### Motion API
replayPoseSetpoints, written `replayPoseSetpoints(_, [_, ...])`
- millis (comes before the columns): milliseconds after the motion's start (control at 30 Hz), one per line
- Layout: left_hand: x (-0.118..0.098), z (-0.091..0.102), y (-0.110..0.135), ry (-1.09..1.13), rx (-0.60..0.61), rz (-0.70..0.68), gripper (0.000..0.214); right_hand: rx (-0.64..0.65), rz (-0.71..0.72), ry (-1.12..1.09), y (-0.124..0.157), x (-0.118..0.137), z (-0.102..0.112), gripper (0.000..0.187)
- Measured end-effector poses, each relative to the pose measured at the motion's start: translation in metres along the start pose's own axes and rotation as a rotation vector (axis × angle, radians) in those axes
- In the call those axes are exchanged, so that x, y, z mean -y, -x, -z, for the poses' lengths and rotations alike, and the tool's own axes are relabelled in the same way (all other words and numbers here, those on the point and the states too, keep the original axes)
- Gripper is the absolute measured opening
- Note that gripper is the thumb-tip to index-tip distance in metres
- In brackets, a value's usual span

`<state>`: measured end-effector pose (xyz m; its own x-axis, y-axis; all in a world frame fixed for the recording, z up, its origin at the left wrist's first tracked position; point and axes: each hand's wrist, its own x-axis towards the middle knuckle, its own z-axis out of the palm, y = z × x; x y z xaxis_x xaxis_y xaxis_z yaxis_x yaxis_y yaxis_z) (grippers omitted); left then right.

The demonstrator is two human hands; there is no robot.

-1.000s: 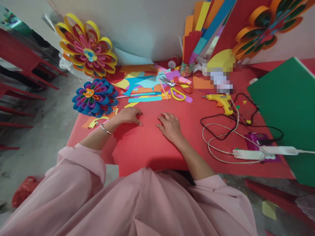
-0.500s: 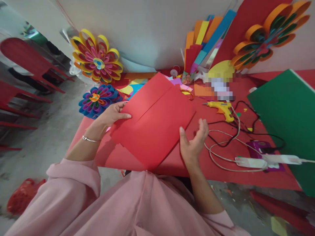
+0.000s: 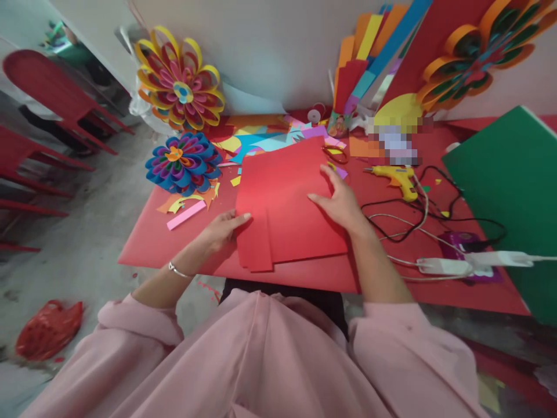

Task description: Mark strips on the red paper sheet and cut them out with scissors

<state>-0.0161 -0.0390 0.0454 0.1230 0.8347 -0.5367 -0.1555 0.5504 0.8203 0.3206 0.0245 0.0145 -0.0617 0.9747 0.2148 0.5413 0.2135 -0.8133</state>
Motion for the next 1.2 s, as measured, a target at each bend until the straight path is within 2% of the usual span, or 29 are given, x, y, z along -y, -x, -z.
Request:
replayPoseSetpoints(100, [0.013,-0.013,0.036,0.043,0.146,0.152,0.059,0.284,0.036,0.126,-0.044,-0.006,0.017,0.088])
replayPoseSetpoints(200, [0.028,-0.028,0.06,0.077,0.368,0.239,0.06,0.51,0.107,0.287,-0.077,-0.007,0.012,0.08])
replayPoseSetpoints(267, [0.038,-0.035,0.068,0.03,0.494,0.311,0.063,0.522,0.149,0.43,-0.081,0.004,0.0,0.076])
replayPoseSetpoints(300, [0.042,-0.037,0.071,-0.013,0.543,0.345,0.064,0.475,0.162,0.512,-0.075,0.013,-0.007,0.074])
replayPoseSetpoints(367, [0.046,-0.035,0.074,-0.131,0.623,0.37,0.062,0.327,0.184,0.653,-0.045,0.036,-0.022,0.064])
replayPoseSetpoints(400, [0.046,-0.032,0.076,-0.208,0.645,0.328,0.061,0.274,0.205,0.679,-0.023,0.049,-0.029,0.057])
replayPoseSetpoints(467, [0.039,-0.023,0.077,-0.408,0.592,0.084,0.053,0.279,0.266,0.656,0.032,0.07,-0.041,0.047])
replayPoseSetpoints(533, [0.025,-0.011,0.068,-0.646,0.386,-0.321,0.04,0.349,0.361,0.63,0.088,0.083,-0.052,0.041])
replayPoseSetpoints(600, [0.006,0.001,0.043,-0.859,0.152,-0.664,0.031,0.315,0.361,0.639,0.135,0.086,-0.059,0.039])
replayPoseSetpoints(633, [-0.002,0.007,0.025,-0.935,0.089,-0.787,0.031,0.281,0.334,0.648,0.152,0.085,-0.061,0.04])
replayPoseSetpoints(667, [-0.009,0.012,0.004,-0.998,0.073,-0.883,0.033,0.256,0.305,0.656,0.166,0.081,-0.062,0.042])
replayPoseSetpoints(733, [-0.016,0.02,-0.039,-1.108,0.138,-0.999,0.035,0.208,0.24,0.668,0.184,0.072,-0.064,0.044])
replayPoseSetpoints(800, [-0.014,0.025,-0.074,-1.213,0.208,-0.986,0.038,0.19,0.188,0.673,0.191,0.063,-0.066,0.048])
replayPoseSetpoints(867, [-0.007,0.028,-0.094,-1.259,0.148,-0.936,0.043,0.2,0.15,0.674,0.19,0.057,-0.071,0.053])
replayPoseSetpoints(967, [0.001,0.032,-0.101,-1.213,0.137,-0.927,0.046,0.227,0.103,0.671,0.171,0.057,-0.081,0.06])
replayPoseSetpoints(1067, [-0.003,0.038,-0.098,-1.084,0.184,-0.916,0.053,0.234,0.074,0.66,0.133,0.061,-0.095,0.061])
replayPoseSetpoints(1200, [-0.014,0.044,-0.098,-0.956,0.239,-0.874,0.063,0.21,0.027,0.638,0.068,0.061,-0.118,0.062])
